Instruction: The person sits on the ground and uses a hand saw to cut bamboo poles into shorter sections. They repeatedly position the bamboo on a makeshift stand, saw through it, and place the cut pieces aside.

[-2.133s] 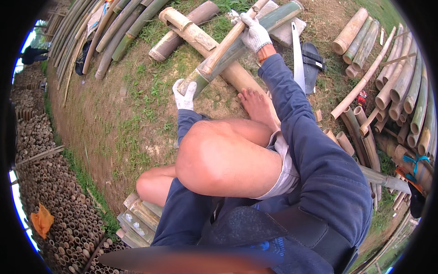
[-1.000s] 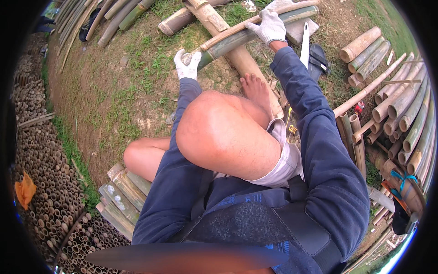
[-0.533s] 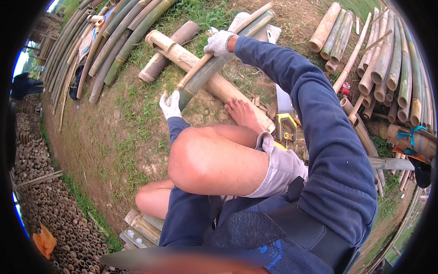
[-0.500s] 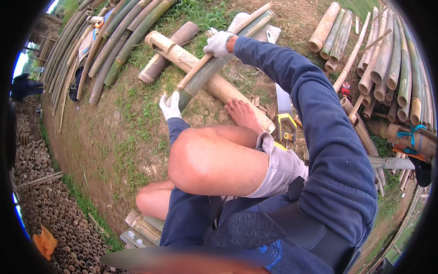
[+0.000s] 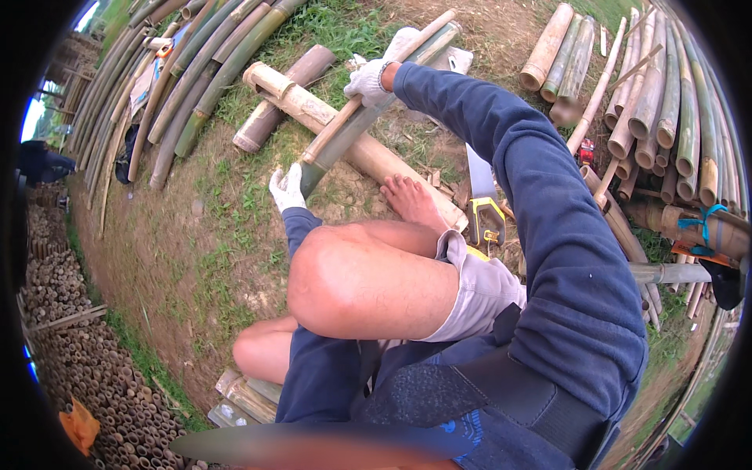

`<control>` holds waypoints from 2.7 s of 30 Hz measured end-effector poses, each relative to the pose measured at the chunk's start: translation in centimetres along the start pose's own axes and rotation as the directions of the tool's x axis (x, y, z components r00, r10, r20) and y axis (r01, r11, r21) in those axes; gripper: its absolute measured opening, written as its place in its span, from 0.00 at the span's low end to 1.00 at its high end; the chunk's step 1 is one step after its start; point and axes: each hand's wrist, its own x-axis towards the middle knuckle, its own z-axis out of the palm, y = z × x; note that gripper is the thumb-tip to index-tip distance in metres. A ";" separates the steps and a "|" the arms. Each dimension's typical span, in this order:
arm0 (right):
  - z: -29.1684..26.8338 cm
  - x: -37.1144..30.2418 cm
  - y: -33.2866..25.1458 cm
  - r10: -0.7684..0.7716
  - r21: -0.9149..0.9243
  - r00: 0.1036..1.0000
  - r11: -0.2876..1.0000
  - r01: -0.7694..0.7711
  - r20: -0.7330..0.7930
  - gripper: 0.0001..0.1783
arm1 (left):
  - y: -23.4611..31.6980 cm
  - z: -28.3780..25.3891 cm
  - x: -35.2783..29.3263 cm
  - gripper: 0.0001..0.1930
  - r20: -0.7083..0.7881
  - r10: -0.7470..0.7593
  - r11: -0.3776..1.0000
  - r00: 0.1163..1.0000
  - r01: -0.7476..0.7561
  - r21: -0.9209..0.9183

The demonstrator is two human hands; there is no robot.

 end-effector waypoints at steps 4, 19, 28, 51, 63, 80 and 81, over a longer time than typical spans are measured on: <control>0.1 0.2 0.6 -0.073 -0.050 0.997 0.996 0.073 0.000 0.24 | -0.6 -0.2 0.6 0.45 0.009 -0.008 1.000 1.000 0.008 0.016; 0.6 -1.0 -3.1 0.021 -0.066 0.995 0.997 -0.028 -0.099 0.24 | 1.1 1.2 -0.4 0.44 -0.090 -0.009 0.995 0.996 0.000 -0.101; 0.0 -0.1 -5.2 0.062 0.094 0.988 0.994 -0.049 -0.138 0.20 | 1.9 2.0 1.2 0.33 -0.102 -0.164 0.949 0.981 0.129 -0.289; 2.0 0.8 -7.1 0.114 0.218 0.933 0.975 -0.039 -0.342 0.18 | 2.9 1.8 1.8 0.20 -0.136 -0.233 0.917 0.963 0.171 -0.361; 2.1 0.0 -8.9 0.086 -0.065 0.959 0.992 -0.107 -0.271 0.15 | -0.7 1.3 4.1 0.21 -0.017 -0.448 0.786 0.894 0.385 -0.484; 1.6 2.0 -6.6 0.105 -0.002 0.983 0.994 -0.107 -0.147 0.26 | -1.0 2.2 6.6 0.22 -0.315 -0.421 0.883 0.850 0.307 -0.354; 1.7 2.2 -6.6 0.112 -0.017 0.986 0.993 -0.115 -0.122 0.27 | -0.9 2.1 6.7 0.21 -0.303 -0.451 0.866 0.839 0.329 -0.377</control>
